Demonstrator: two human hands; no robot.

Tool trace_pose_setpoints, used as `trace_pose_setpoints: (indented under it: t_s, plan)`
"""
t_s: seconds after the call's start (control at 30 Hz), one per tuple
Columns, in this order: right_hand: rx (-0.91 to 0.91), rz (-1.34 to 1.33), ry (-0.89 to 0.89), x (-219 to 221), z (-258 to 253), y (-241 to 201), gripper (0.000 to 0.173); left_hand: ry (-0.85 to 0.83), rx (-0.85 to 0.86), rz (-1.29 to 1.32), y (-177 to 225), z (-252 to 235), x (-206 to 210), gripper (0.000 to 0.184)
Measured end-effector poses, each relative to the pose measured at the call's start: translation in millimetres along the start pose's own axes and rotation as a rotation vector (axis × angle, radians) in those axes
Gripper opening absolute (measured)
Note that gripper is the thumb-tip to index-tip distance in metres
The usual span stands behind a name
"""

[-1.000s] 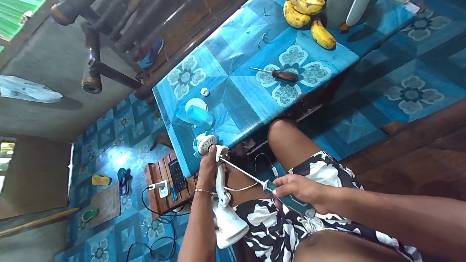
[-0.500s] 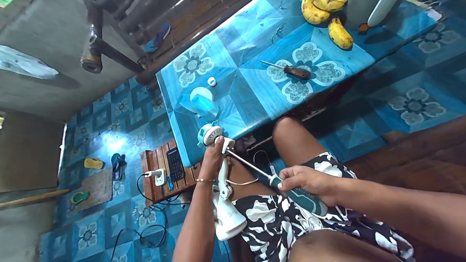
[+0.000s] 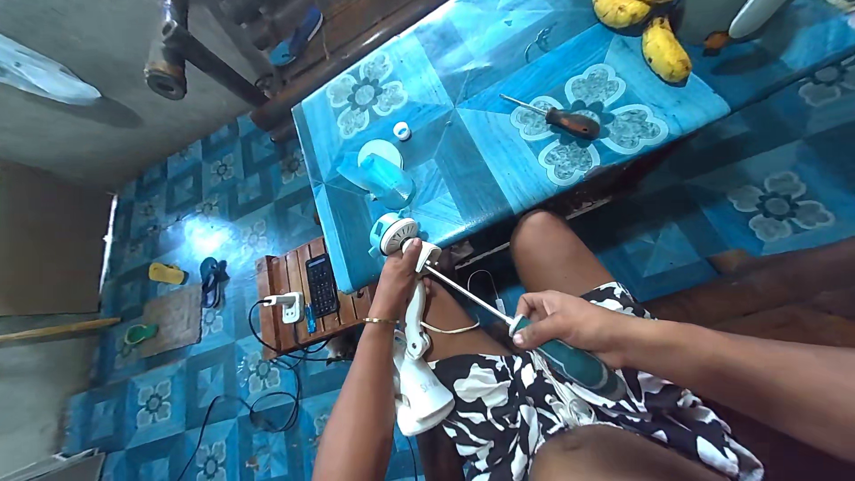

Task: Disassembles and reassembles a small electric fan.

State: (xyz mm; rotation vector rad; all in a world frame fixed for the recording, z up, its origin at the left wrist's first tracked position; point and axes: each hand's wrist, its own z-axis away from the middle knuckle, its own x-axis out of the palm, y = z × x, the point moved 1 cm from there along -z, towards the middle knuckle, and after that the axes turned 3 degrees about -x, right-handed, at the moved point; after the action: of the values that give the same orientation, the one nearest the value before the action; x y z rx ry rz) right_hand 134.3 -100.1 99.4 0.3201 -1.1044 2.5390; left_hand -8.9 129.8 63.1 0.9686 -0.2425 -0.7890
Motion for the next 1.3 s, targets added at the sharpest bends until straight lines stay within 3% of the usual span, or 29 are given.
trace_pose_setpoints:
  t_s: [0.07,0.17,0.27,0.4,0.53,0.83,1.3]
  plan:
    - [0.023,0.045,-0.034,3.5,-1.7,-2.3,0.026,0.002,-0.002,-0.010,-0.1,-0.4,0.2,0.045]
    - [0.071,-0.052,-0.101,9.1,-4.7,0.1,0.005,0.008,-0.014,-0.021,-0.4,-0.7,0.2,0.047]
    - [0.109,-0.223,-0.142,10.5,-6.3,2.6,0.030,0.006,-0.015,-0.021,-2.5,-2.0,-0.7,0.047]
    - [-0.050,-0.249,-0.230,2.3,-10.3,6.4,0.020,-0.010,-0.003,0.005,-3.3,-2.8,-1.5,0.046]
    - [-0.120,-0.148,-0.204,1.8,-8.4,0.4,0.008,-0.019,-0.011,0.006,-0.3,-0.9,-1.1,0.044]
    - [-0.136,-0.113,-0.184,11.8,-12.8,7.6,0.017,-0.035,-0.009,-0.012,-2.2,-1.1,-2.3,0.049]
    - [-0.212,-0.136,-0.063,25.4,-15.4,18.4,0.033,-0.107,-0.044,0.097,1.3,-4.2,-7.6,0.034]
